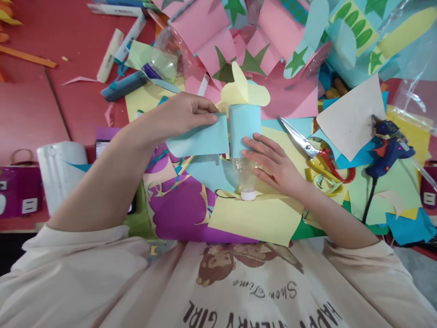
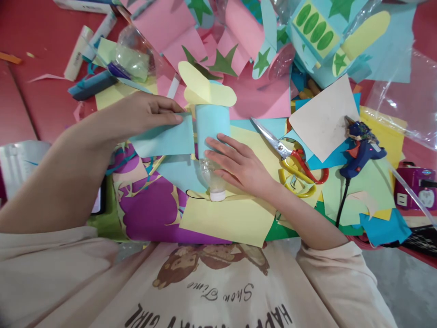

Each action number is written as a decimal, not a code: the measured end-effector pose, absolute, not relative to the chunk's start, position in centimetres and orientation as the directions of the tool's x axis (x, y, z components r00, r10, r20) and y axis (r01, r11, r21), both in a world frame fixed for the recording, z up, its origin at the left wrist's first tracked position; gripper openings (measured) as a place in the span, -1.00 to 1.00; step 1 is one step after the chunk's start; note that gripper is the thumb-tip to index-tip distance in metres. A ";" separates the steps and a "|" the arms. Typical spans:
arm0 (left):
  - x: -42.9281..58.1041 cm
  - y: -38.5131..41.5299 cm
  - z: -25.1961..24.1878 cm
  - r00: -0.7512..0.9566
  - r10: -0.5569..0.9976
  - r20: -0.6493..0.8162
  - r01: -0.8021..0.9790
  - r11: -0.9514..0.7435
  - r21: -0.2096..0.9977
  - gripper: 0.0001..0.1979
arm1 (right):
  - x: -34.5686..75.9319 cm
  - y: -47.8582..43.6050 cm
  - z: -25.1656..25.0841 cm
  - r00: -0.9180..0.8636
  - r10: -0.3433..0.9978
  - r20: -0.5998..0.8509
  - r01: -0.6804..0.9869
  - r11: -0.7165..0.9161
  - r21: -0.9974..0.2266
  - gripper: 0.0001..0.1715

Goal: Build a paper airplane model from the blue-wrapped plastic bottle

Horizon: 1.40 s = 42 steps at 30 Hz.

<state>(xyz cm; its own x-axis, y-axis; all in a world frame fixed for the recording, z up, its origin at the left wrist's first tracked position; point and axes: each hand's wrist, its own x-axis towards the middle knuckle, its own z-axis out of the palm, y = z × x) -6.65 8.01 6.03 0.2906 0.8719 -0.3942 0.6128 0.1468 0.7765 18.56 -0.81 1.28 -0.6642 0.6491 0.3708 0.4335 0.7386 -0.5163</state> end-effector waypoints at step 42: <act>-6.7 8.8 4.6 0.321 0.881 -0.348 0.668 0.050 0.743 -0.74 | 18.6 -0.6 0.8 -0.664 0.616 0.425 0.384 0.768 -0.513 -0.54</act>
<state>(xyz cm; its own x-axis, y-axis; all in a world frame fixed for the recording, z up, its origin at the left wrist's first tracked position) -6.74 8.78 4.56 0.3212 0.8808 -0.3479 0.6678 0.0499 0.7427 18.63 -0.58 0.84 -0.6636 0.6155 0.4251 0.3839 0.7680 -0.5127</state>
